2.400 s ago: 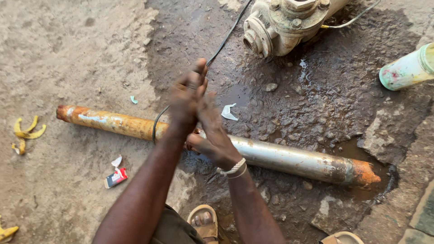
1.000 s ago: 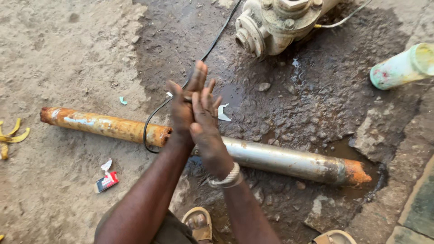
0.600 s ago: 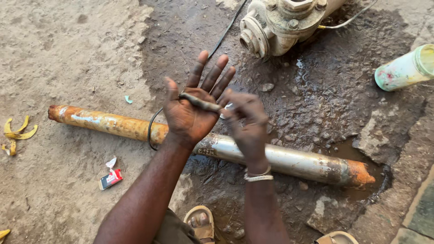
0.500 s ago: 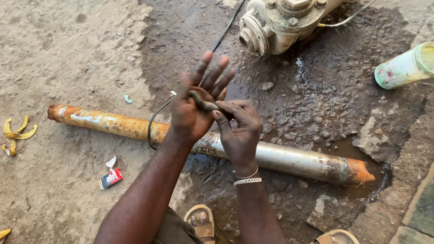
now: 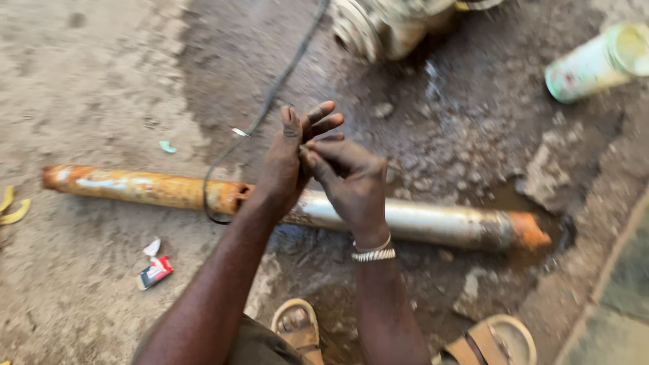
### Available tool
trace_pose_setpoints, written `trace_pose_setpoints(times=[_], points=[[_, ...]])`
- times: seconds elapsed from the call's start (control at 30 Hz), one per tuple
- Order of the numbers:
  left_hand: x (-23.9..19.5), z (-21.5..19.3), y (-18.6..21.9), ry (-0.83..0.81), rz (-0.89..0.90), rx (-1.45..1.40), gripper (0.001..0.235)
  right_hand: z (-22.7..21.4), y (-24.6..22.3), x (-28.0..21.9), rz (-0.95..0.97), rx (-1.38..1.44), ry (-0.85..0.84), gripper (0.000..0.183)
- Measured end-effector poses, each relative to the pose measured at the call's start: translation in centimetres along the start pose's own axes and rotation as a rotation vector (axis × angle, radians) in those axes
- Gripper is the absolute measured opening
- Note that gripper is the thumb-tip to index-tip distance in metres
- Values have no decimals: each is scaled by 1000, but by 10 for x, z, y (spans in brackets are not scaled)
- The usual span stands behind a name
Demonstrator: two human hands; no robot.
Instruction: The person scrubs a long metal pipe lying on muddy ground with their hands, then wipes it with a white cloth. The pipe is connected to a flanged joint and a pump is visible nearby.
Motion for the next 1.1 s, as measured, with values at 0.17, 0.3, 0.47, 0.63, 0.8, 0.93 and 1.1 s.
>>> trace_pose_setpoints(times=[0.17, 0.3, 0.47, 0.63, 0.8, 0.93, 1.1], points=[[17, 21, -12, -104, -140, 257, 56, -50, 18, 2, 44, -87, 150, 21], [41, 45, -41, -186, -151, 774, 46, -99, 28, -21, 133, -98, 165, 30], [65, 84, -88, -419, -572, 763, 30, -151, 51, -62, 78, -484, 145, 30], [74, 117, -136, -762, -713, 850, 22, -194, 77, -116, 361, -535, 172, 8], [84, 118, -179, -960, -654, 642, 24, -255, 81, -164, 172, 909, 668, 9], [86, 112, -230, -579, -358, 985, 22, -285, 81, -189, 233, 423, 823, 14], [59, 91, -285, -314, -66, 1132, 20, -282, 87, -182, 190, 367, 840, 13]])
Point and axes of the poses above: each hand's wrist, its own x-axis towards the middle knuckle, its own z-axis out of the palm, y = z × x, the point moved 2 cm from there along x, towards the middle knuckle, and after that the axes turned 1 degree about -z, right-handed, at the moved point
